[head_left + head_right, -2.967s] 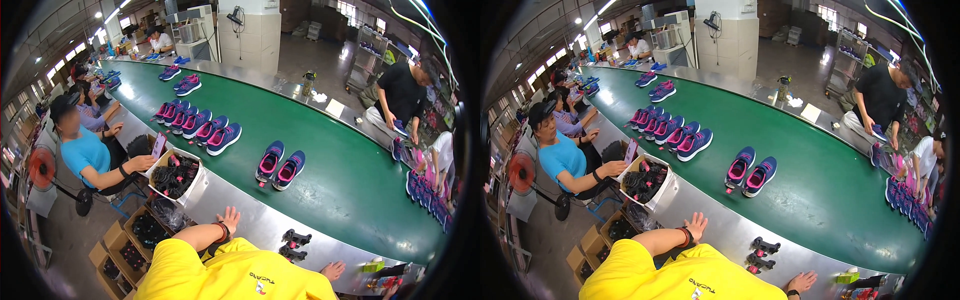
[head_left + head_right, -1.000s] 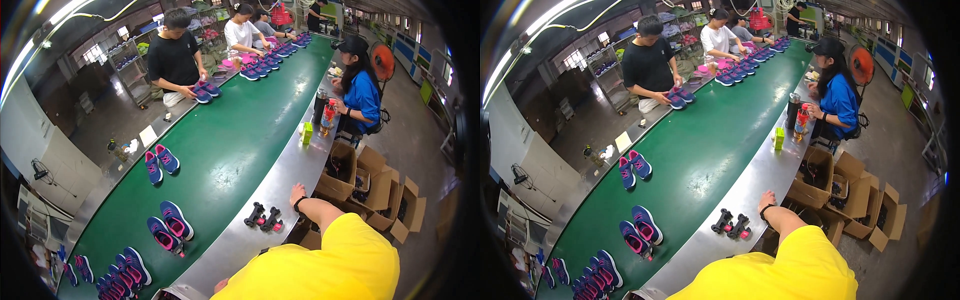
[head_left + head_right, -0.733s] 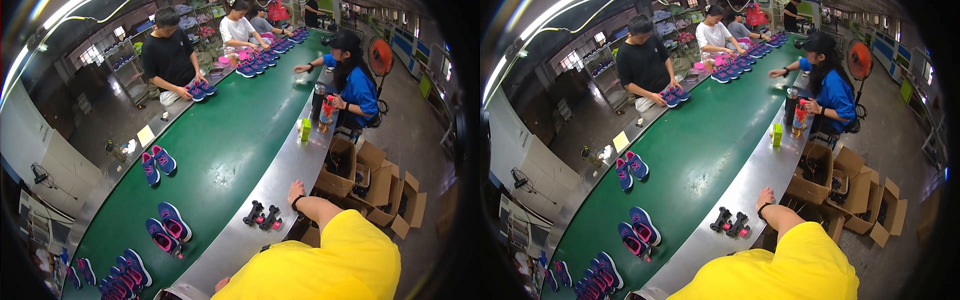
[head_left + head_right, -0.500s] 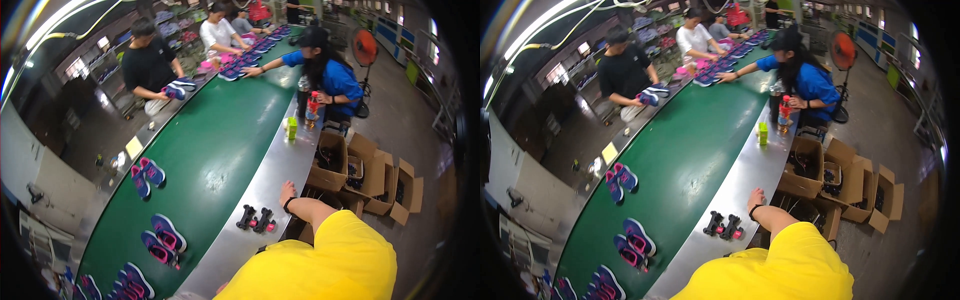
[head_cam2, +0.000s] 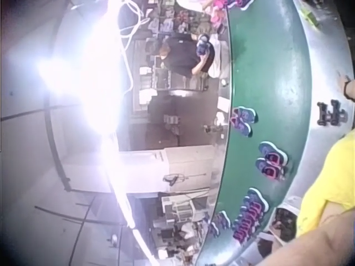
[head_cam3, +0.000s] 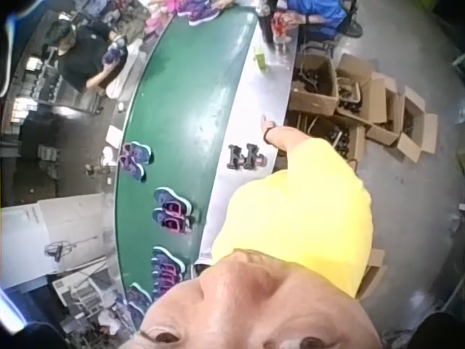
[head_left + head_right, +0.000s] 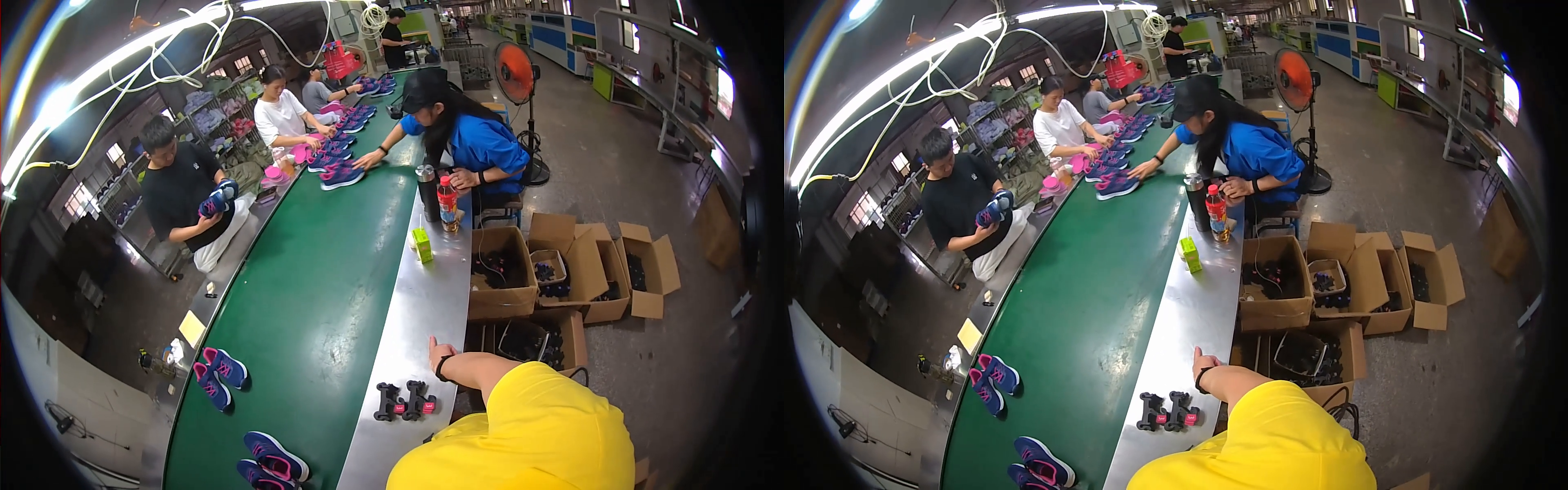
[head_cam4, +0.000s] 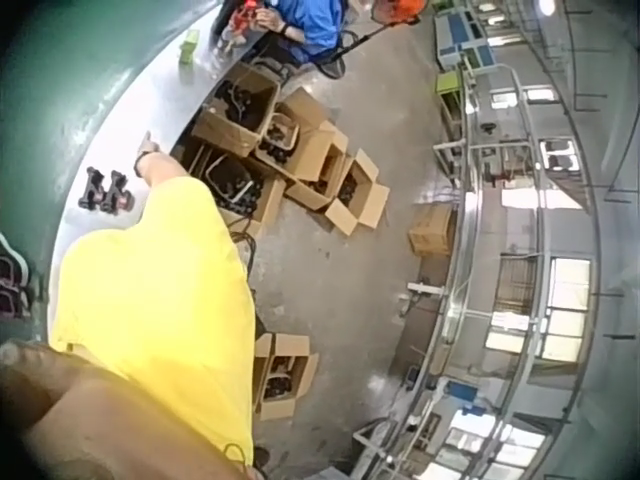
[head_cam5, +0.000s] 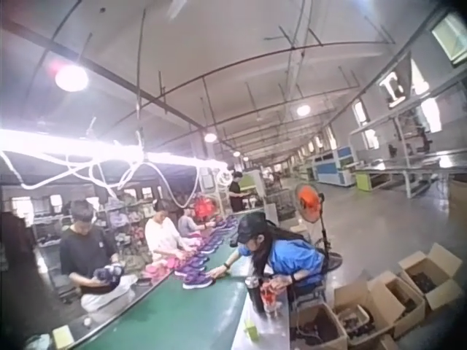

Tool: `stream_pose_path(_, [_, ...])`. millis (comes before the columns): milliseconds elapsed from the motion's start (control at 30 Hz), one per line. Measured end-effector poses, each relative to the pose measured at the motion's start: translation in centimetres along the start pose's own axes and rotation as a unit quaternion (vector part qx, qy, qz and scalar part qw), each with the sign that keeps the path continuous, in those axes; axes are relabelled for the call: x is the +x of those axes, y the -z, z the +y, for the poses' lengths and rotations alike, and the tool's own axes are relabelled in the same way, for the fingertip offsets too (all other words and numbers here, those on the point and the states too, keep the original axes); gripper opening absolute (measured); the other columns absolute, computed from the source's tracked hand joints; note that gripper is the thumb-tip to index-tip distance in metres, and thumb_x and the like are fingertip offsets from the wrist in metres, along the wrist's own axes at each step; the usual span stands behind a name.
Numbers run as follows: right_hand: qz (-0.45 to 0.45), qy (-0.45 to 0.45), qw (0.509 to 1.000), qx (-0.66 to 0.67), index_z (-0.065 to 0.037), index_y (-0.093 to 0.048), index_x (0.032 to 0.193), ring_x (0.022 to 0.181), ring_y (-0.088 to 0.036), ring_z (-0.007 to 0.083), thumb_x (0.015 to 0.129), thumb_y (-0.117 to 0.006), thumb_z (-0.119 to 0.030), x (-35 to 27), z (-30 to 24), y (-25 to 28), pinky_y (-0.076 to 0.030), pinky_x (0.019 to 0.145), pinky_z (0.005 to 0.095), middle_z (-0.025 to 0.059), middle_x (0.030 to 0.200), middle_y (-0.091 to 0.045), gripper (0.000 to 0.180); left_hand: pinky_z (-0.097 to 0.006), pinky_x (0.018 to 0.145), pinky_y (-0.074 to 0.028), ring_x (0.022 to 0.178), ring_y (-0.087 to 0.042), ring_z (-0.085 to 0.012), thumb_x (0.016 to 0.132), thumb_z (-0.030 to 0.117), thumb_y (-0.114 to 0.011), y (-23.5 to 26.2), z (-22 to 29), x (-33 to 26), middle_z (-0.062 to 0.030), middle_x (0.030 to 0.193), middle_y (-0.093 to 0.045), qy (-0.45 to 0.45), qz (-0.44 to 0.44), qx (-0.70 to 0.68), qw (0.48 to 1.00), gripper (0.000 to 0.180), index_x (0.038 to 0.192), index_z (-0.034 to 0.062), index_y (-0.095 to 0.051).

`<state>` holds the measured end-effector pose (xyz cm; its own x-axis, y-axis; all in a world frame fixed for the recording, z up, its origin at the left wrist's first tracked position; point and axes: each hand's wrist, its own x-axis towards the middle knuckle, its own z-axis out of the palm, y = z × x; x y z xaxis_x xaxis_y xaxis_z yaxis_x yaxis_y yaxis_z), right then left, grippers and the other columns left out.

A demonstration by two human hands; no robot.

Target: Manually attaching plastic clips to the heels of athletic shoes on a factory conveyor belt.

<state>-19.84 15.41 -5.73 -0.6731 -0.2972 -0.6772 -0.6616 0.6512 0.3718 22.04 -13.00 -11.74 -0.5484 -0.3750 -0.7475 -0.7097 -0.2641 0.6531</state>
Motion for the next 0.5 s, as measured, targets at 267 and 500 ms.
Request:
stream_pose_path(267, [-0.001, 0.021, 1.0, -0.016, 0.0, -0.041, 0.136, 0.073, -0.066, 0.031, 0.076, -0.061, -0.001, 0.5, -0.4, 0.0, -0.05, 0.046, 0.0359, 0.0234, 0.151, -0.014, 0.064, -0.028, 0.066, -0.048, 0.071, -0.061, -0.0135, 0.086, 0.029, -0.058, 2.3, 0.0, -1.3, -0.0055, 0.081, -0.068, 0.01, -0.001, 0.018, 1.0, 0.031, 0.091, 0.0002, -0.068])
stream_pose_path(500, [0.057, -0.01, 0.998, -0.029, 0.004, -0.033, 0.139, 0.07, -0.066, 0.0306, 0.078, -0.059, -0.004, 0.2, -0.4, -0.7, -0.051, 0.047, 0.037, 0.0282, 0.14, -0.035, 0.066, -0.029, 0.068, -0.048, 0.073, -0.062, -0.0145, 0.087, 0.032, -0.056, 4.6, -0.3, -3.0, -0.0063, 0.083, -0.068, 0.022, 0.001, 0.031, 0.999, 0.035, 0.092, 0.0005, -0.068])
